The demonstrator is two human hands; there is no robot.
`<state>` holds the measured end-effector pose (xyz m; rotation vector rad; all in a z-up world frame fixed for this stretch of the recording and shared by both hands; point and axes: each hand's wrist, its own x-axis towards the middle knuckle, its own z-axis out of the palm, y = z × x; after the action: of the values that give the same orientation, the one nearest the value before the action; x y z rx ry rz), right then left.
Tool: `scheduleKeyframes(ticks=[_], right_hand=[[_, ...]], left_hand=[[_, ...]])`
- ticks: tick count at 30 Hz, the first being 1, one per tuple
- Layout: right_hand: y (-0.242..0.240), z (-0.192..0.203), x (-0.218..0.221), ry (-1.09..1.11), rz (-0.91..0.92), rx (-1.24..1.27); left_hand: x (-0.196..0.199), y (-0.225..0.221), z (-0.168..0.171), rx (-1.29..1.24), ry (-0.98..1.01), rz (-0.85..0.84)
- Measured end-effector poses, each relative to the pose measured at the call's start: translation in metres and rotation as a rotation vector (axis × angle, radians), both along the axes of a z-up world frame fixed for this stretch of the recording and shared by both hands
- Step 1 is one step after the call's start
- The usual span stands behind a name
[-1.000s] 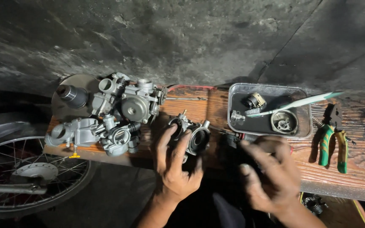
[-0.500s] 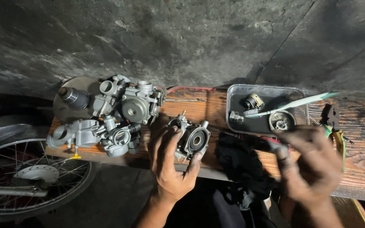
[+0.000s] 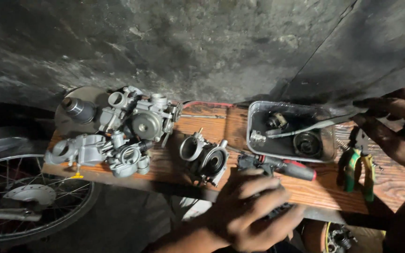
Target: Cleaning and reassembling a motorcycle carburetor unit on a workbench using a brush and solvent.
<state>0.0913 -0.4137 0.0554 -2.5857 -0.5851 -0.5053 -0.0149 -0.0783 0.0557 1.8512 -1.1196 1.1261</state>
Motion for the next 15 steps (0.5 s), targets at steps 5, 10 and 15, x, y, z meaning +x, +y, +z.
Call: scheduleKeyframes(ticks=[5, 10, 15], right_hand=[[-0.048, -0.042, 0.005, 0.158, -0.096, -0.052], [-0.056, -0.042, 0.005, 0.372, -0.253, -0.112], [0.003, -0.001, 0.007, 0.74, -0.433, -0.703]], left_hand=[[0.035, -0.048, -0.003, 0.008, 0.214, 0.03], [0.054, -0.069, -0.015, 0.016, 0.271, 0.067], [0.063, -0.082, -0.033, 0.003, 0.315, 0.088]])
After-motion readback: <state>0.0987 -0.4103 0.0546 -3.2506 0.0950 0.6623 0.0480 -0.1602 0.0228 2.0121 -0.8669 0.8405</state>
